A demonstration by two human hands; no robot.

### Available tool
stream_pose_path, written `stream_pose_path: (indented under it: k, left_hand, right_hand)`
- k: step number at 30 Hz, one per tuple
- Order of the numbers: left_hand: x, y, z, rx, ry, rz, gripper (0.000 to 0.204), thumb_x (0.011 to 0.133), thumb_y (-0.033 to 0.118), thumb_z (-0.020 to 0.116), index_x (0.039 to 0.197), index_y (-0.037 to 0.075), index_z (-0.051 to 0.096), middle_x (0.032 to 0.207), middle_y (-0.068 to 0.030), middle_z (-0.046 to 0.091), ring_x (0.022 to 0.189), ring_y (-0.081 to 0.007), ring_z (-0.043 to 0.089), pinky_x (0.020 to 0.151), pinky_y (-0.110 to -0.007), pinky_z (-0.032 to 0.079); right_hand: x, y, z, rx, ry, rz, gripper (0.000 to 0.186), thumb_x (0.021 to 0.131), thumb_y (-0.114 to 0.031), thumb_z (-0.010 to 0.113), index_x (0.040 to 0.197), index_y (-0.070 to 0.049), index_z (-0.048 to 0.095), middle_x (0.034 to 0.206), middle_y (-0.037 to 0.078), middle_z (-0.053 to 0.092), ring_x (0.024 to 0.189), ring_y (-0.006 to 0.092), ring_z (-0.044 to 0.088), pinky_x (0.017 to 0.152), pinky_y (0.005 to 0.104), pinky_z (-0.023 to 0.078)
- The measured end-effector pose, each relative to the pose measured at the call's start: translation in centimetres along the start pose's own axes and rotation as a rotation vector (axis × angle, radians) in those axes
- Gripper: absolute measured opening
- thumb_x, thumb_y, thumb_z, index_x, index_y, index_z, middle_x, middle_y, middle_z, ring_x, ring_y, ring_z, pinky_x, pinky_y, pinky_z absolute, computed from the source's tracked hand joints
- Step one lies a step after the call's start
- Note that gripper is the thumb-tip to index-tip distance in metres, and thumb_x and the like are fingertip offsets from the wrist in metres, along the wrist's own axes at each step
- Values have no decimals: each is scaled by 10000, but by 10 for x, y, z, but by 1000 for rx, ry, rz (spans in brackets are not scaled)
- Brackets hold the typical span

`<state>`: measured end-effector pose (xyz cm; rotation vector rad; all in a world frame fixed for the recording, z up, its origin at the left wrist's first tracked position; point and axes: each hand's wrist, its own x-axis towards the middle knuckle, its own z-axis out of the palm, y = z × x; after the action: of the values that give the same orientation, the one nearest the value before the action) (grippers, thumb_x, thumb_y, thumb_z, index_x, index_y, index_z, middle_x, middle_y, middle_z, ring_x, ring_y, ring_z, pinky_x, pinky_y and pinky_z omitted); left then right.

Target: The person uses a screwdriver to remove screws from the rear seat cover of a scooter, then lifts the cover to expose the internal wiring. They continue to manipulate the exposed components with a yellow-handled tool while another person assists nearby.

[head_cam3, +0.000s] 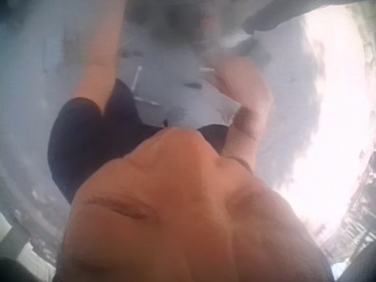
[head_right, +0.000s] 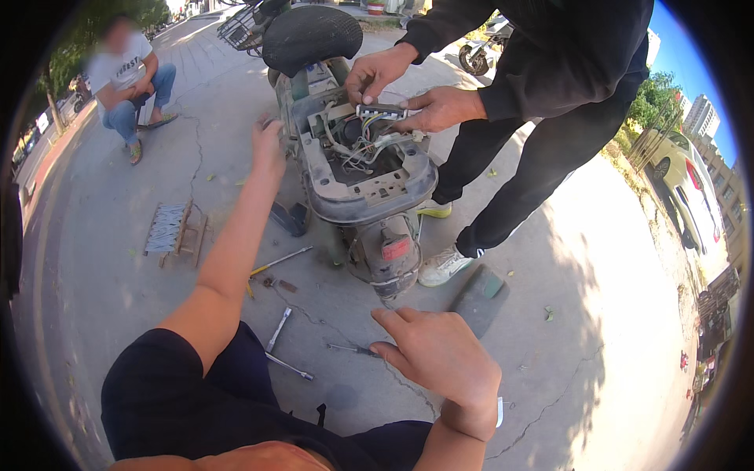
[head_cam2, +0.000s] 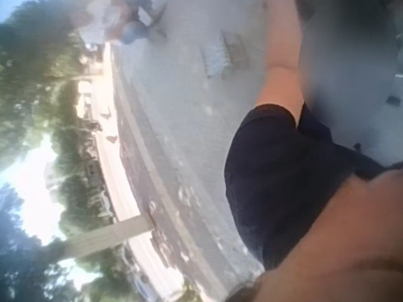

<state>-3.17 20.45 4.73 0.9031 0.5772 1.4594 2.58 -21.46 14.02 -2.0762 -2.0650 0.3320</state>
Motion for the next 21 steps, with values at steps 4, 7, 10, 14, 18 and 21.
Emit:
stream_pose_path:
  k: [4, 7, 10, 14, 18, 21]
  left_hand:
    - [4, -6, -4, -66, 4, -34, 603, 831, 43, 608, 1385, -8, 375, 1212, -129, 480, 1091, -226, 498, 964, -357, 408]
    - [17, -13, -15, 13, 52, -41, 570, 838, 36, 600, 1367, 5, 391, 1202, -127, 485, 1088, -230, 500, 957, -365, 414]
    - [24, -27, -30, 0, 29, -70, 660, 840, 104, 605, 1438, 37, 336, 1352, -164, 468, 1202, -270, 475, 990, -435, 397]
    - [36, -73, -55, 234, 169, -122, 557, 832, 93, 640, 1348, 50, 433, 1201, -124, 488, 1081, -240, 504, 945, -396, 424]
    - [86, -146, -132, 393, 298, -177, 582, 810, 129, 664, 1348, 61, 452, 1292, -158, 486, 1182, -303, 507, 991, -425, 425]
    - [88, -164, -177, 610, 422, -262, 566, 797, 131, 655, 1332, 57, 486, 1320, -188, 511, 1228, -361, 510, 1017, -440, 433]
  right_hand:
    - [42, 77, 32, 239, -75, 83, 315, 909, -263, 678, 1095, -9, 675, 974, 132, 720, 805, 276, 701, 726, 356, 533]
    - [64, 128, 62, 198, -125, 346, 328, 892, -288, 672, 1029, 9, 698, 978, 176, 717, 887, 341, 687, 781, 389, 533]
    - [68, 184, 97, 188, -250, 506, 340, 897, -299, 662, 1051, 1, 696, 926, 153, 723, 819, 284, 701, 741, 367, 551]
    - [49, 248, 153, 229, -443, 757, 303, 915, -284, 631, 1050, -20, 691, 894, 110, 717, 743, 203, 704, 669, 320, 567]
    - [38, 286, 183, 299, -425, 833, 323, 928, -294, 621, 1065, -7, 674, 898, 84, 717, 759, 205, 708, 679, 312, 581]
    - [37, 303, 196, 408, -475, 894, 330, 935, -297, 617, 1087, -9, 668, 910, 84, 715, 780, 215, 713, 696, 334, 596]
